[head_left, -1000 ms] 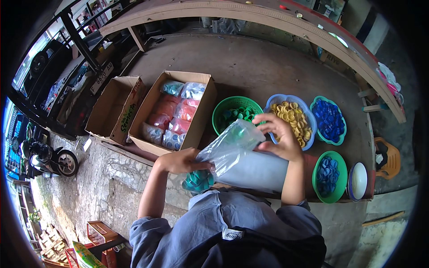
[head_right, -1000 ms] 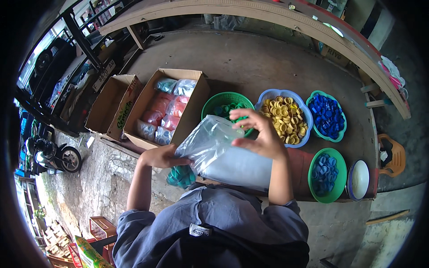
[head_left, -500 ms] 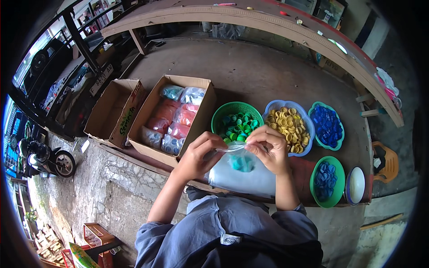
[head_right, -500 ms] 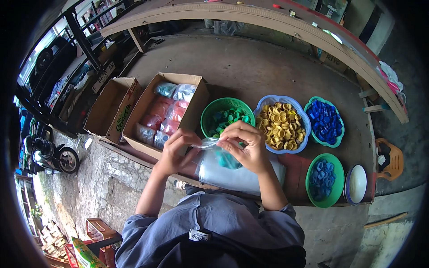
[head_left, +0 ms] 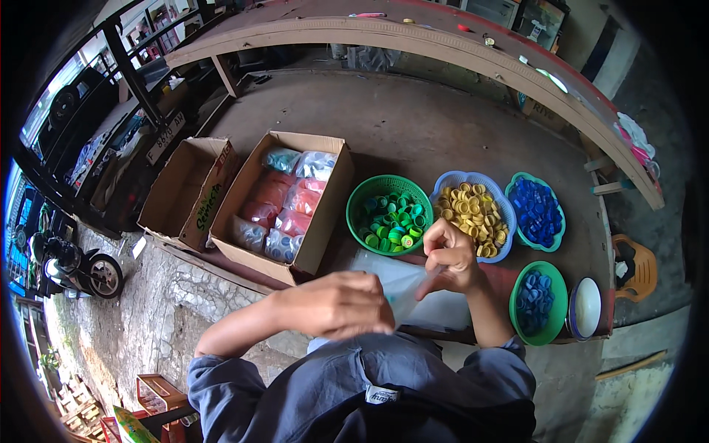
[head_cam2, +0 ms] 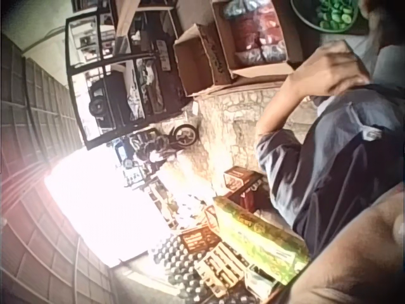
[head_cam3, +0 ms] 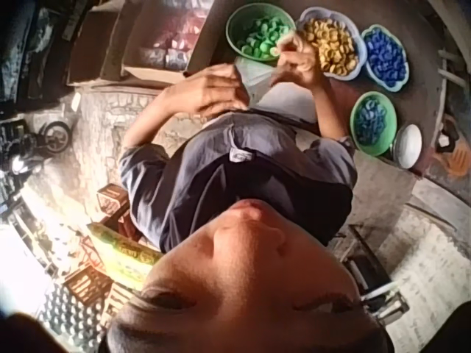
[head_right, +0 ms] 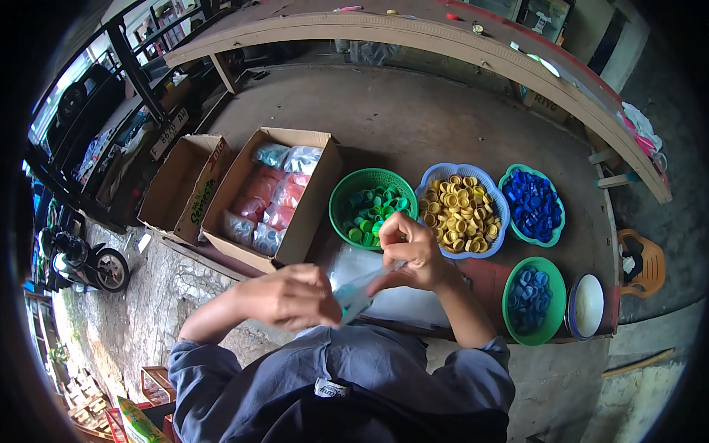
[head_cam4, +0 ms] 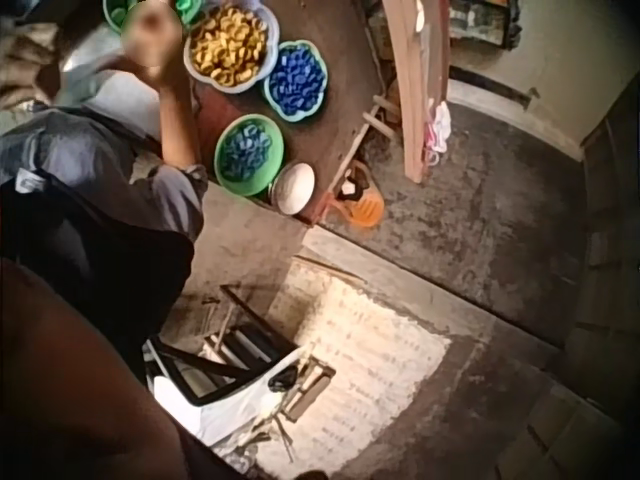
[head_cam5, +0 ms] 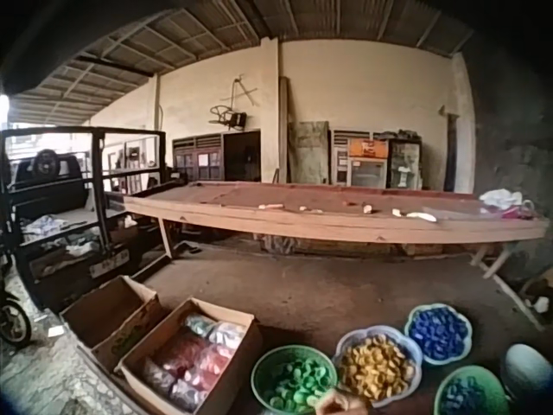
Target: Sorting plastic bottle caps by color into plastic bags.
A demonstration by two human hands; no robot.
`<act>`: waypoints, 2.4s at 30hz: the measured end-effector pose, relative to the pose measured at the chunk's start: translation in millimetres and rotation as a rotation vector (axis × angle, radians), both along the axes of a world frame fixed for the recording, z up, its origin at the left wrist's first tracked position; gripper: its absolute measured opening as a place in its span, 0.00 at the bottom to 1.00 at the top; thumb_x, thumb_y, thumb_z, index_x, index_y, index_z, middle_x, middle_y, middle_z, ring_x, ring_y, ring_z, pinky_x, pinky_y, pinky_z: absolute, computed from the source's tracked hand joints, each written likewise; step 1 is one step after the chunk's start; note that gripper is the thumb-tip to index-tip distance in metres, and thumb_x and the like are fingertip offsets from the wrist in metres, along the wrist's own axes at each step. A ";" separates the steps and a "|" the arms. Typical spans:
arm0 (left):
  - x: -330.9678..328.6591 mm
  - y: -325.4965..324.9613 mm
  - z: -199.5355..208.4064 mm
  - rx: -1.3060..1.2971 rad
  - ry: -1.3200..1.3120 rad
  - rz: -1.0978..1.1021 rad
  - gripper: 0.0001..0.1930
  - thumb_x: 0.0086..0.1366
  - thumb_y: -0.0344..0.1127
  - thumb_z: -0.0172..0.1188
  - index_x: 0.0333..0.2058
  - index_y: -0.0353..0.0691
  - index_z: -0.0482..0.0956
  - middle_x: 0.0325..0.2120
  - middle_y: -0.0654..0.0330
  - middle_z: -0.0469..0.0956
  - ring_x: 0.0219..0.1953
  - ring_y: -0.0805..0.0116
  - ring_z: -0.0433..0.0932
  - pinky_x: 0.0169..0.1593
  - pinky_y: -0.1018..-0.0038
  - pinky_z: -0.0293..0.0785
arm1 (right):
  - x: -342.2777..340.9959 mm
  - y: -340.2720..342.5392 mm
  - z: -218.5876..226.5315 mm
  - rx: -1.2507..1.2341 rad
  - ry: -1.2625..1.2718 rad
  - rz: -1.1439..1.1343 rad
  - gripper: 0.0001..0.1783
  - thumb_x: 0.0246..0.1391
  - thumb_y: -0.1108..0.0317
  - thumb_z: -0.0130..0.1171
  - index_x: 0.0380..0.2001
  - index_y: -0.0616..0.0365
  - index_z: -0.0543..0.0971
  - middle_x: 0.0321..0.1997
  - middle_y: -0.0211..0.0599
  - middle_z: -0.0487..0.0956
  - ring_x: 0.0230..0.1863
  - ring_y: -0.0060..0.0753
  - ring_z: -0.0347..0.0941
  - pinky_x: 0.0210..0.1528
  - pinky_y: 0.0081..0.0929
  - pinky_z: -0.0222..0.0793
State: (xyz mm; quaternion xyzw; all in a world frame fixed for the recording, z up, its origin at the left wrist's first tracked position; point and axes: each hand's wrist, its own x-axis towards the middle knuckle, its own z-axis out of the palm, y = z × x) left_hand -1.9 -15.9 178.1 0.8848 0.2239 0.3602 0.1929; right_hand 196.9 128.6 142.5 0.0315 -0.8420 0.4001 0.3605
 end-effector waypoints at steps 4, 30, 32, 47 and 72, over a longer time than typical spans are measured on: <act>18.0 -17.3 18.2 -0.041 -0.102 -0.176 0.04 0.62 0.32 0.54 0.32 0.39 0.74 0.24 0.64 0.72 0.35 0.66 0.72 0.40 0.68 0.63 | -1.7 -10.1 9.9 -0.023 -0.034 0.276 0.19 0.30 0.58 0.74 0.17 0.57 0.75 0.30 0.29 0.66 0.29 0.23 0.65 0.27 0.19 0.60; -0.1 0.9 1.4 0.457 0.424 0.013 0.10 0.47 0.39 0.54 0.28 0.41 0.72 0.25 0.67 0.69 0.34 0.74 0.68 0.38 0.76 0.62 | -24.4 0.9 28.1 0.660 -0.231 0.031 0.12 0.42 0.61 0.63 0.27 0.54 0.74 0.27 0.28 0.74 0.31 0.28 0.72 0.34 0.26 0.65; -3.1 -2.4 0.8 0.436 0.448 0.028 0.11 0.47 0.40 0.54 0.29 0.41 0.73 0.26 0.68 0.70 0.34 0.75 0.69 0.38 0.77 0.62 | -25.8 2.9 28.3 0.681 -0.182 0.037 0.11 0.41 0.62 0.63 0.27 0.54 0.74 0.27 0.28 0.74 0.33 0.29 0.72 0.35 0.26 0.65; -43.1 -2.2 3.1 0.337 0.630 0.202 0.13 0.47 0.35 0.55 0.34 0.39 0.72 0.25 0.64 0.71 0.35 0.70 0.74 0.38 0.76 0.73 | -6.9 -5.3 37.7 0.827 -0.081 0.047 0.07 0.40 0.68 0.60 0.26 0.54 0.76 0.26 0.27 0.73 0.35 0.27 0.71 0.37 0.24 0.68; -52.2 4.0 25.0 0.433 0.505 0.174 0.11 0.51 0.36 0.63 0.32 0.39 0.76 0.31 0.61 0.75 0.34 0.65 0.76 0.34 0.71 0.74 | -21.2 -18.5 60.3 0.682 -0.216 0.148 0.07 0.46 0.71 0.59 0.31 0.57 0.76 0.19 0.27 0.70 0.22 0.24 0.69 0.30 0.26 0.61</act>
